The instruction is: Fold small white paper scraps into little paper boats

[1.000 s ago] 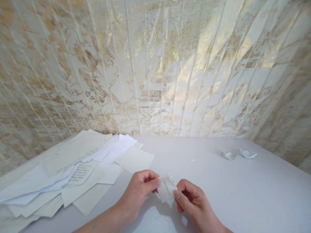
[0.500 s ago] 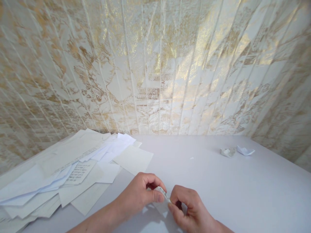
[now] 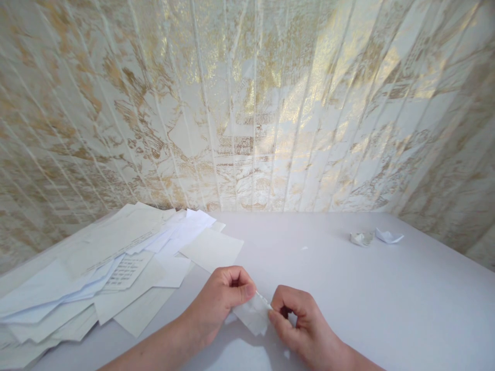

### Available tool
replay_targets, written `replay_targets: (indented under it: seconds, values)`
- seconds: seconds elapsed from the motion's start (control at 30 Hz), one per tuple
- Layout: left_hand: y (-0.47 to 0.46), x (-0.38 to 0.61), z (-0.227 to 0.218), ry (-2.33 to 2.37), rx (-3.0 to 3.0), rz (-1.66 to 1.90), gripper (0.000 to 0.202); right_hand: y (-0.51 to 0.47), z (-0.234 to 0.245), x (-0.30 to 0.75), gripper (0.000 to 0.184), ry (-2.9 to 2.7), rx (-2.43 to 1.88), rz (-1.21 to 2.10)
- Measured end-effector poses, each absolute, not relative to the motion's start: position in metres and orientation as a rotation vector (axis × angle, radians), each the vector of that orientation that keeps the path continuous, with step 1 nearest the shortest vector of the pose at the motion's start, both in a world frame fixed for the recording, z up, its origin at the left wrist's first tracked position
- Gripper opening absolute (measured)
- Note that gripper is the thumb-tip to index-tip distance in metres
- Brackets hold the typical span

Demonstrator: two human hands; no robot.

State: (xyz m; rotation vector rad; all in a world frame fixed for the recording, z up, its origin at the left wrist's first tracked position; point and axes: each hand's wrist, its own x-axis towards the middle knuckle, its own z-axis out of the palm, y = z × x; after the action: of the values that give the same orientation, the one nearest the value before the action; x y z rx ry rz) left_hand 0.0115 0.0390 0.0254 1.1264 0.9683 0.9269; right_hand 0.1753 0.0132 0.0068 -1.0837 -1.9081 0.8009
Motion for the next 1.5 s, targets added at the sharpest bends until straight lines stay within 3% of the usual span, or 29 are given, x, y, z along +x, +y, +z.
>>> replay_targets:
  seconds: [0.27,0.47,0.6,0.77,0.87,1.0,1.33,1.5]
  values:
    - [0.034,0.017,0.020,0.963,1.060,0.833,0.023,0.012,0.003,0.176,0.025,-1.657,-1.110,1.146]
    - [0.043,0.014,0.015,0.993,0.948,1.024,0.025,0.015,0.000,0.178,0.028,-1.621,-1.103,1.119]
    - [0.045,0.012,0.015,1.022,0.789,1.102,0.023,0.018,-0.001,0.185,0.026,-1.787,-1.139,0.580]
    - [0.035,0.016,0.018,0.931,0.657,0.713,0.050,0.019,0.004,0.190,0.029,-2.264,-0.904,-0.293]
    - [0.031,0.020,0.018,0.907,0.720,0.720,0.041,0.017,0.007,0.188,0.031,-2.376,-0.797,-0.495]
    - [0.032,0.021,0.020,0.982,0.811,0.723,0.026,0.014,0.009,0.187,0.032,-2.445,-0.737,-0.498]
    - [0.031,0.023,0.020,1.015,0.917,0.814,0.031,0.017,0.011,0.191,0.024,-2.419,-0.532,-0.422]
    - [0.032,0.023,0.020,1.054,1.143,0.827,0.018,0.013,0.008,0.188,0.013,-2.269,-0.635,-0.157]
